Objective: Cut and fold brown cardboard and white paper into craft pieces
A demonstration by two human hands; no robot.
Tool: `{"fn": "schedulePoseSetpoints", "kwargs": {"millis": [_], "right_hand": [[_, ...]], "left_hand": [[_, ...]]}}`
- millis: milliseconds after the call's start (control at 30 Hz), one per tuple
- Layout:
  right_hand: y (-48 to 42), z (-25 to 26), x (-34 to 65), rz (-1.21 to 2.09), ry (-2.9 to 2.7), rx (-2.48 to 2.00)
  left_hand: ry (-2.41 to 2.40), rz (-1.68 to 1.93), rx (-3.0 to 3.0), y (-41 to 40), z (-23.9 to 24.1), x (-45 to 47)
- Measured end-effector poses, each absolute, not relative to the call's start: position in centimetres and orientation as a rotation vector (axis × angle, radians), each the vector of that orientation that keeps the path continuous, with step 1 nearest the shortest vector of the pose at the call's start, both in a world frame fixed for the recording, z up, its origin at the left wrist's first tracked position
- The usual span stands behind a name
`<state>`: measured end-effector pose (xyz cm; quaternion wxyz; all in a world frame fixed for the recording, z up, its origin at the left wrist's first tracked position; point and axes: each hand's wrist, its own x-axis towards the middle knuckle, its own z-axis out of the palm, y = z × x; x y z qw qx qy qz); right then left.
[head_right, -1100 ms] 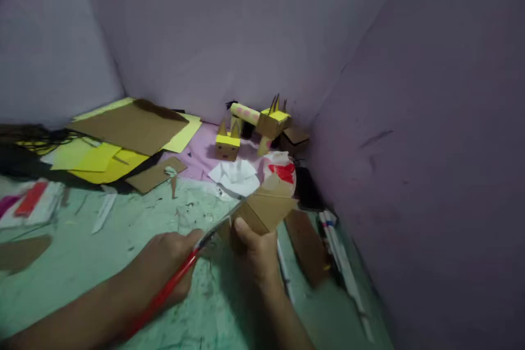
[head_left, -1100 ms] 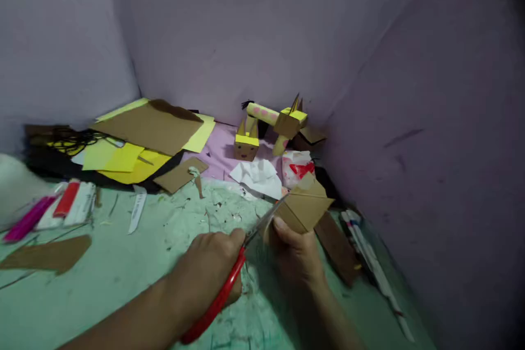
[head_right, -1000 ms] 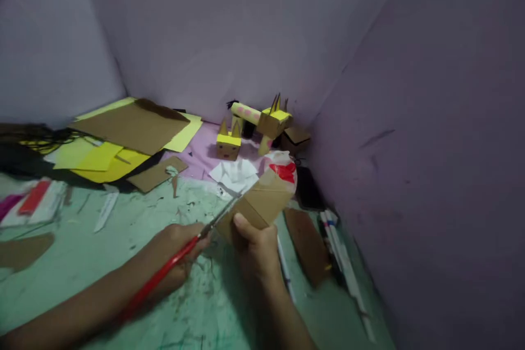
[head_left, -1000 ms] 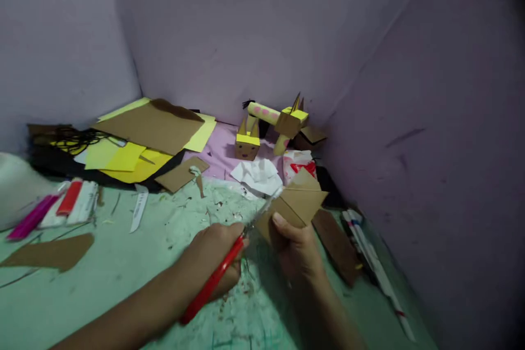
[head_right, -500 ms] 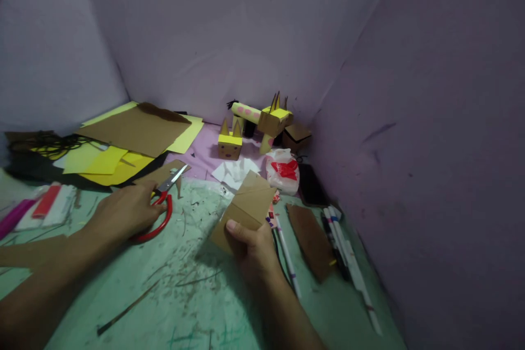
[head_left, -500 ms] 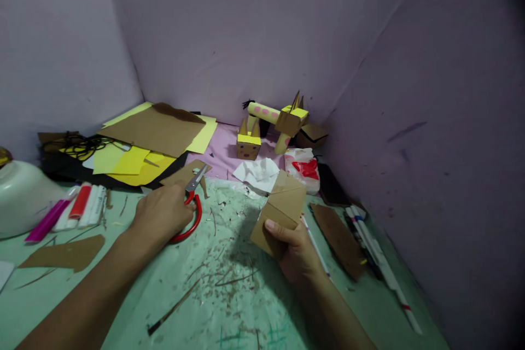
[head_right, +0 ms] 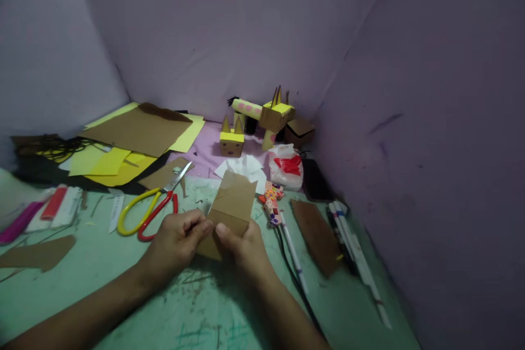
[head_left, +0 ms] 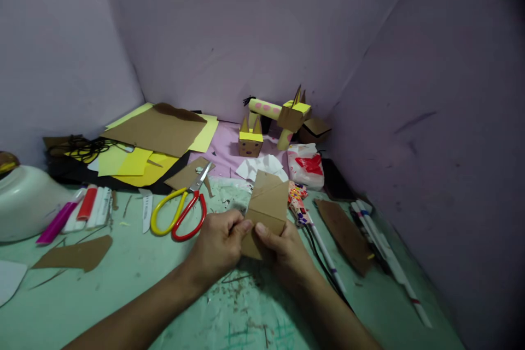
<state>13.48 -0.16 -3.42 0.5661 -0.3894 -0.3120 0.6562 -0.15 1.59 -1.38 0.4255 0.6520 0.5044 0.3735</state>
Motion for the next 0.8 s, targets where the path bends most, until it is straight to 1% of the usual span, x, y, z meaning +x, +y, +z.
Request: {"fn": "schedulePoseSetpoints", "kwargs": {"millis": [200, 533, 800], "right_hand": [[0.3, -2.9, 13.5, 1.598, -0.594, -0.896], [0.4, -2.7, 14.3, 1.488, -0.948, -0.852], [0.4, -2.9, 14.6, 1.319, -0.989, -0.903]], "left_hand": [[1.219, 0.945, 1.451, 2.5, -2.5, -0.4], [1.081, 0.954, 1.239, 2.6, -1.3, -0.7], [1.019, 1.033, 1.067, 2.5, -1.2, -0.6]]}}
